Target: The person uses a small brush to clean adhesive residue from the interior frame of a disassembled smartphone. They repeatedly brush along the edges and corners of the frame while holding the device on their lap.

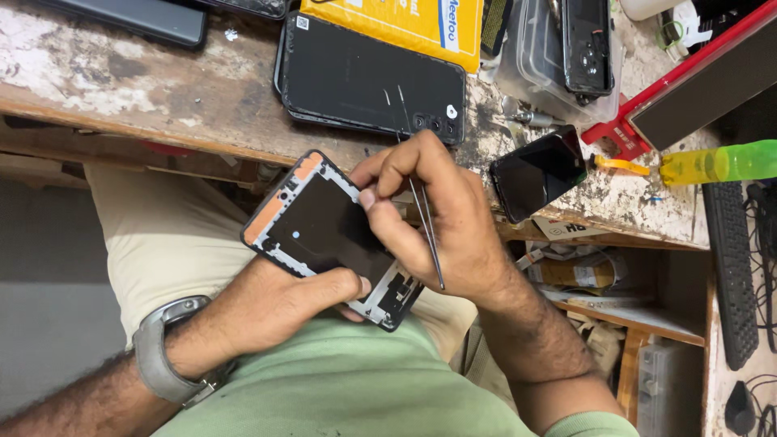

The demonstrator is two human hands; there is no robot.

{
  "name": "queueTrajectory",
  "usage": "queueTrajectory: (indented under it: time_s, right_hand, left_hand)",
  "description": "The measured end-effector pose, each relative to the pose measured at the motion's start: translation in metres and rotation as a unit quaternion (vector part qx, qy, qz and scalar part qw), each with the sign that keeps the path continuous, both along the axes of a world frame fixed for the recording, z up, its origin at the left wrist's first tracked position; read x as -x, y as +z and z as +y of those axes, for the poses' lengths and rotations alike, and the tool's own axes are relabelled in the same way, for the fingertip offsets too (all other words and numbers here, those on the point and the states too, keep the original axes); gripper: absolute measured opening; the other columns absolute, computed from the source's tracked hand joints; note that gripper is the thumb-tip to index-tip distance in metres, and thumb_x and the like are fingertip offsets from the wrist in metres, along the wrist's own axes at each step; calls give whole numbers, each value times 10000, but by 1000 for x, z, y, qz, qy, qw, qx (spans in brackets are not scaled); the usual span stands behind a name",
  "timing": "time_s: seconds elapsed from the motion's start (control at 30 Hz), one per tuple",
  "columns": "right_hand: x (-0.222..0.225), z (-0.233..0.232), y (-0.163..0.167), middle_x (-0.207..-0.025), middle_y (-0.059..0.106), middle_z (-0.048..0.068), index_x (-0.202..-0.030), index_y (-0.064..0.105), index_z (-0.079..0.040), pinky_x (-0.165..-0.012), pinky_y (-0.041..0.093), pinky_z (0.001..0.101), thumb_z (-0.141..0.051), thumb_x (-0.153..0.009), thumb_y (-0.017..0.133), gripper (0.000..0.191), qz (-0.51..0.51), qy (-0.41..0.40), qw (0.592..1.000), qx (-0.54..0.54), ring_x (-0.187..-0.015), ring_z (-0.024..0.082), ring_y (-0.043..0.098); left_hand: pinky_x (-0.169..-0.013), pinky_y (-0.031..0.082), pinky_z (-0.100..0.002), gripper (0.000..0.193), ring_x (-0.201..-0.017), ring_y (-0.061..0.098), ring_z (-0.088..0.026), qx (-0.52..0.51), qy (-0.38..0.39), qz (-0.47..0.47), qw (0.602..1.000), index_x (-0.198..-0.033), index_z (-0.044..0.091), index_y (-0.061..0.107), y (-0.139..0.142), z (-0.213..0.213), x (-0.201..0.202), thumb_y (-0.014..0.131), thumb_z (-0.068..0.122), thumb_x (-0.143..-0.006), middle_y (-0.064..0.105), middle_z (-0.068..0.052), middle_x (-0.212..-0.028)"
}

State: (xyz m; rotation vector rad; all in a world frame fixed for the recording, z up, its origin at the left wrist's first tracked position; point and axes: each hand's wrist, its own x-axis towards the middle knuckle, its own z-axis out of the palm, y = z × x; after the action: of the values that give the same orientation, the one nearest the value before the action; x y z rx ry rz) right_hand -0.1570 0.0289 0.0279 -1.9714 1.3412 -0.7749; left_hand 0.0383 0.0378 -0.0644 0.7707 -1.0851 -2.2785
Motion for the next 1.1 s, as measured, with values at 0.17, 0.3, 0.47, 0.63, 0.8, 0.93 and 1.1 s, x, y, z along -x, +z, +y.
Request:
queueTrajectory:
  time_s: [0.17,0.3,0.47,0.63,0.8,0.93,1.1]
  right_hand:
    - [-3,-2,-1,-1037,705,89,-1032,466,-40,-875,589,272,-9,-1001,634,174,-59,-5,998,-38,-962,98,665]
    - [-3,0,-6,-977,688,75,-1042,463,-42,-840,579,253,-4,-1008,630,175,-65,-2,998,-23,-894,80,657]
    - [-10,-2,-16,-952,678,54,-1013,466,-48,-825,575,256,-20,-1023,679,214,-27,-29,999,15,-839,74,665]
    - [-9,-1,-9,-952,676,68,-1041,470,-45,-820,560,245,-20,-1043,671,202,-60,-22,998,-12,-876,75,639]
    - [-2,-2,-3,-1013,670,71,-1052,449,-50,-854,557,254,-14,-1030,657,212,-89,11,995,-43,-947,79,626]
    - [-3,-5,-14,-917,672,52,-1096,519,-35,-699,505,236,-81,-1033,684,183,-48,-59,997,-24,-783,67,601]
    - [22,3,-20,-964,610,59,-1296,648,-28,-731,478,233,-122,-1104,446,294,-4,-38,992,118,-831,78,571]
  left_hand:
    - [-678,627,-302,192,-765,722,-122,55,-36,-18,998,-1033,-19,677,-1,2,-2,645,80,-872,735,-58,-851]
    - [-684,626,-293,209,-781,720,-115,88,-34,-23,995,-1047,-11,669,-2,3,-3,657,72,-855,737,-51,-859]
    - [-673,638,-304,222,-753,745,-136,25,-38,-16,999,-1056,-12,671,-3,6,0,649,62,-848,744,-68,-862]
    - [-667,646,-313,233,-749,743,-145,-1,-17,-2,1000,-1068,-27,673,-5,7,0,658,68,-856,746,-74,-885]
    - [-672,646,-307,223,-754,744,-150,5,-26,-22,999,-1058,-33,682,-5,7,0,658,71,-861,746,-80,-883]
    - [-666,649,-319,209,-749,748,-172,-18,-6,0,1000,-1045,-36,673,-6,5,2,652,53,-857,737,-87,-884]
    - [-667,655,-348,201,-767,752,-205,-75,66,42,994,-1025,-65,699,-9,-3,4,654,27,-852,757,-116,-903]
